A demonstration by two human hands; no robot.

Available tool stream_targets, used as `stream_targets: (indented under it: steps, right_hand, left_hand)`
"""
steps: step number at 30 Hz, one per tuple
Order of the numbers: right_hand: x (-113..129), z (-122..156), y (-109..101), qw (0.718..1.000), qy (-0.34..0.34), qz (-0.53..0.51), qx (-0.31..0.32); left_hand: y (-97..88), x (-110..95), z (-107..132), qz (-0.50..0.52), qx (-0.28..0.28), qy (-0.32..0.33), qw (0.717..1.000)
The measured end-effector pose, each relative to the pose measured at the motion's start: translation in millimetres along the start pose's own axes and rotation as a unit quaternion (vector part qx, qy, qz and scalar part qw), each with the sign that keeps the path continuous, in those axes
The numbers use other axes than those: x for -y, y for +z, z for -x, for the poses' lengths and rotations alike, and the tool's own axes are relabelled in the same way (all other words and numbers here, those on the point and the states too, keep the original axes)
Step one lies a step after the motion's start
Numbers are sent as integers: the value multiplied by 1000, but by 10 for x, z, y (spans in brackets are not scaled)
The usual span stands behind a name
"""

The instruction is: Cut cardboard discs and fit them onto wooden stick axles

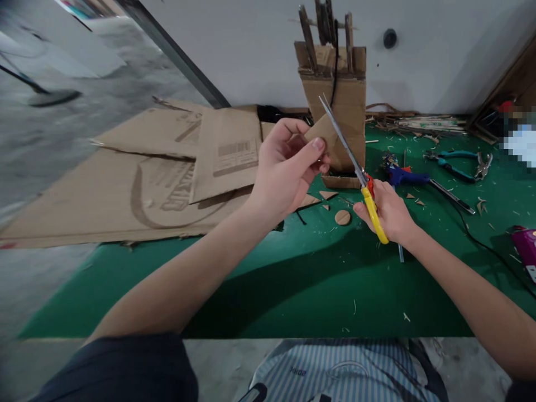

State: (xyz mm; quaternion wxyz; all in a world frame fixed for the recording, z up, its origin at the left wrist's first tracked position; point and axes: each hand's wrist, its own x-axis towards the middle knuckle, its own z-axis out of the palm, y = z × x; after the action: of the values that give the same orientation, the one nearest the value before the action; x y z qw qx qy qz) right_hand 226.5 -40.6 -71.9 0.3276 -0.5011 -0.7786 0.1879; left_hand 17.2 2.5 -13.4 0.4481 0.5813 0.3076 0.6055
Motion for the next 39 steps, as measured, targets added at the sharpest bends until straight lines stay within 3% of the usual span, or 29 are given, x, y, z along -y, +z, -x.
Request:
stream_targets:
  steps: [6,19,29,33,39]
  right_hand:
    - [20,2,6,1000,8,16,14]
    - [38,-7,1,1000,20,-14,9]
    - [-58,-18,61,986,8,159,-43]
    - [-83,-8,37,992,-9,108,-58]
    - [-6,-25,-48,999,-22,-18,-24]
  left_hand:
    - [11,-38,12,10,8,5,1000]
    - [111,-130,65,33,13,-55,998]
    - [122,-181,62,54,9,-81,995]
    - [98,-165,40,70,-12,-80,994]
    - [86,-146,26,58,-16,-67,996]
